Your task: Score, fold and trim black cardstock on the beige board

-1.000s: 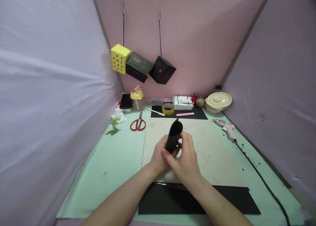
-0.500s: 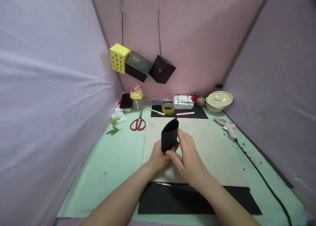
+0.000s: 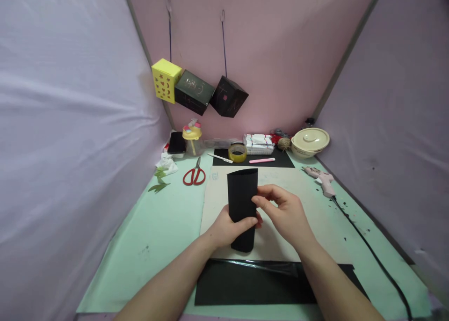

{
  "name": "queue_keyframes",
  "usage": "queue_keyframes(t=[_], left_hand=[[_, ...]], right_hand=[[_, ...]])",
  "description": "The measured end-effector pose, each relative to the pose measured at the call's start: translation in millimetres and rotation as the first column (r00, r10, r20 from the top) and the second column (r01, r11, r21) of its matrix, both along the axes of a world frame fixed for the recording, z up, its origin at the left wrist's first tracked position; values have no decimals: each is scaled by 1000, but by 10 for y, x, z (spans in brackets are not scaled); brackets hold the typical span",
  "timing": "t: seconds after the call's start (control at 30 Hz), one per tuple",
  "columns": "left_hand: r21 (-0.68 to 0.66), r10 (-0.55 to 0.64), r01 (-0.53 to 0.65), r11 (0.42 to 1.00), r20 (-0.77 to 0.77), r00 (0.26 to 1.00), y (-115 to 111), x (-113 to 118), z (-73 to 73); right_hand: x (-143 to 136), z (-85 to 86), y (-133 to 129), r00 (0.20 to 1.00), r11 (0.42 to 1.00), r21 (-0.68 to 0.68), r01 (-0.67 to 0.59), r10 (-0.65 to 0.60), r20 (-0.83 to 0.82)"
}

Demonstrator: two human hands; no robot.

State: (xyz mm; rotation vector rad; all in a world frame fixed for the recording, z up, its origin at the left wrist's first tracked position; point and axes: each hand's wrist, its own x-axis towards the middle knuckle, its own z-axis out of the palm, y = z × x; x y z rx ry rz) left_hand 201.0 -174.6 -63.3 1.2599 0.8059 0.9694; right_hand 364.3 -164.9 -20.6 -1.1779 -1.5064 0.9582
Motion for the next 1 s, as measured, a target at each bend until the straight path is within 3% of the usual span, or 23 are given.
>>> queue_keyframes(t=[0.1,0.2,0.3,0.63,0.77,1.0], left_hand=[[-44,-85,86,995,38,996,8,-21,9],[-152,-144,167,974,148,978,12,-30,-4],[-236,-154,215,948,250,956,15,-23,-34],[-423,-133,272,865,329,935,50,-21,-68],[-544,-252,353,761,254,934,95,-68,-68],[-626,-547,498,600,133,826,183,-48,72]], right_hand=[[1,10,31,983,983,-127,-136,118,-142],[22,3,69,925,920,-227,-320,252,-283],[50,-28,98,922,916,-241,-321,244,-301],[88,-210,267,964,953,-218,-212,167,-208],[239,-214,398,982,951,-265,-162,129,-135],[484,-58,410,918,939,-165,-301,332,215]])
